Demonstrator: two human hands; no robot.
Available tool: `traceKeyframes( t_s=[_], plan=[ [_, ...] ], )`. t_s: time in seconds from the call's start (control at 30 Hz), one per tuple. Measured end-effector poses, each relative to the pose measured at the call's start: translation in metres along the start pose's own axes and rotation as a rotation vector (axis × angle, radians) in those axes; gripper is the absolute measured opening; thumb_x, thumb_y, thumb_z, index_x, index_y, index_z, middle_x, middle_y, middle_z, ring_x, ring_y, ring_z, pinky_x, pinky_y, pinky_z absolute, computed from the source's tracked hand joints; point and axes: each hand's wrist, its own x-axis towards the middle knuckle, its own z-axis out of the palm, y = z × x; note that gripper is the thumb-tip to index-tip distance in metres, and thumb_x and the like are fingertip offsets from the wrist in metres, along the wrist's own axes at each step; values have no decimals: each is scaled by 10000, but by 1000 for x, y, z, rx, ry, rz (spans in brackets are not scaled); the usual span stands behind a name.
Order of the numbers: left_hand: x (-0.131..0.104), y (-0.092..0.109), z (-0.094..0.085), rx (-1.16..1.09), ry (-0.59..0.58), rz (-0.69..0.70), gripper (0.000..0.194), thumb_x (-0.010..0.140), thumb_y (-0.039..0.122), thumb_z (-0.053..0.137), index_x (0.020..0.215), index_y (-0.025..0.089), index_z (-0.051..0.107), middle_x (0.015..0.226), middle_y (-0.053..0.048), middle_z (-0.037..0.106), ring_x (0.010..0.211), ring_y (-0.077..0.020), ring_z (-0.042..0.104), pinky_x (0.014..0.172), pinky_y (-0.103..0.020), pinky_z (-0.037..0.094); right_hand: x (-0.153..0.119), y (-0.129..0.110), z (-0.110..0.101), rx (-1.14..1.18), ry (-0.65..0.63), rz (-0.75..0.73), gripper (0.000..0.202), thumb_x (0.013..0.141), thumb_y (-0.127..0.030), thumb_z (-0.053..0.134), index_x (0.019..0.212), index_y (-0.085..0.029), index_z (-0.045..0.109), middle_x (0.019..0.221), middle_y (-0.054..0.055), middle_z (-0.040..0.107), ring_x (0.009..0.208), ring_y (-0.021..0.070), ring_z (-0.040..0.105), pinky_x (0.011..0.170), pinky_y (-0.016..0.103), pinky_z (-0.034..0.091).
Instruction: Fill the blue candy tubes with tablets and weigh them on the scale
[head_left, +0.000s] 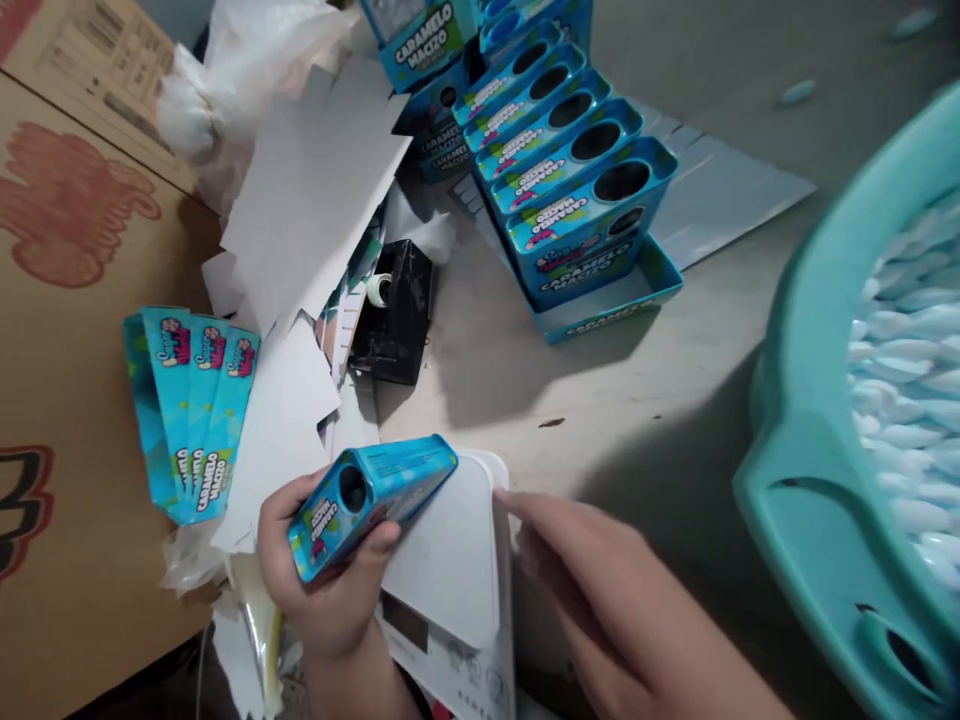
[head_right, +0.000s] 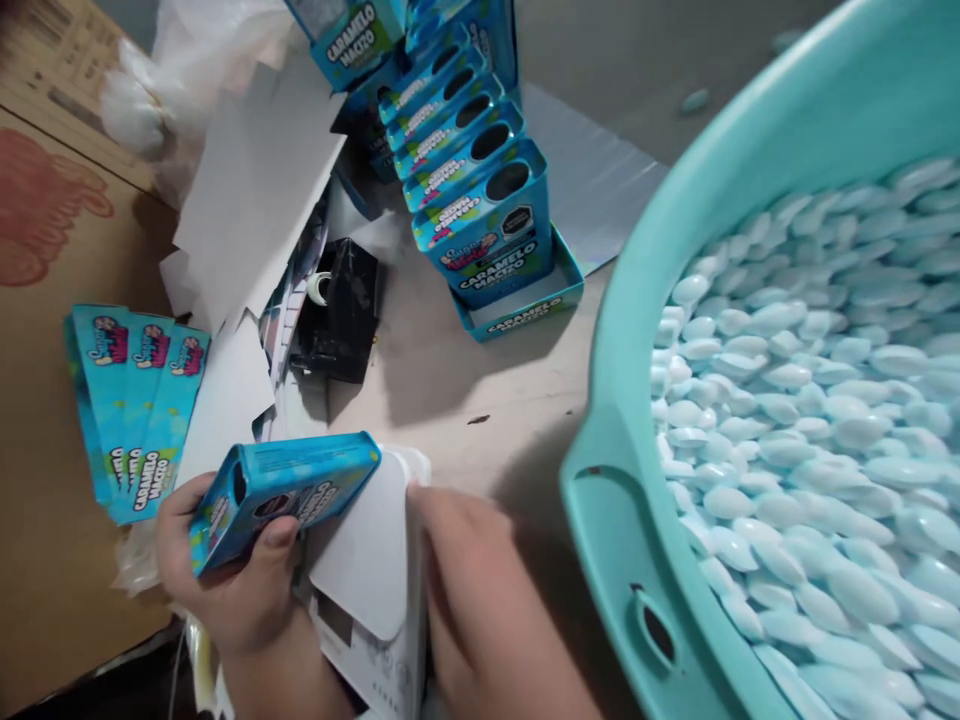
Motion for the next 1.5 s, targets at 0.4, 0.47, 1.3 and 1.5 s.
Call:
traceKeyframes(
  t_s=[0.4,0.47,1.3,1.5],
  plan=[
    [2,20,-5,20,113,91,413,754,410,879,998,164,654,902,-17,709,735,-146,688,615,-231,603,77,-25,-6,-203,-14,16,319,906,-146,473,1082,-187,736,1064,78,752,964,216,685,850,320,534],
    [1,18,-7,-6,107,101,409,755,376,882,1023,162,660,913,-20,717,733,-142,693,607,-219,603,91,-30,-7,-187,-146,133,339,869,-111,487,1061,-182,757,1097,63,768,992,210,692,895,307,531],
    [3,12,-9,-31,1,150,429,778,323,887,1081,157,634,977,-1,760,804,-108,728,731,-175,616,85,-36,-31,-255,-432,207,336,864,-147,501,978,-215,809,1076,36,792,1010,216,719,918,304,545],
    [6,15,-9,-37,-38,180,402,770,282,888,1051,170,622,974,-12,751,782,-138,730,682,-226,621,91,-33,-40,-214,-558,159,322,882,-204,526,1019,-186,817,1092,60,791,1015,231,729,847,274,569]
  ],
)
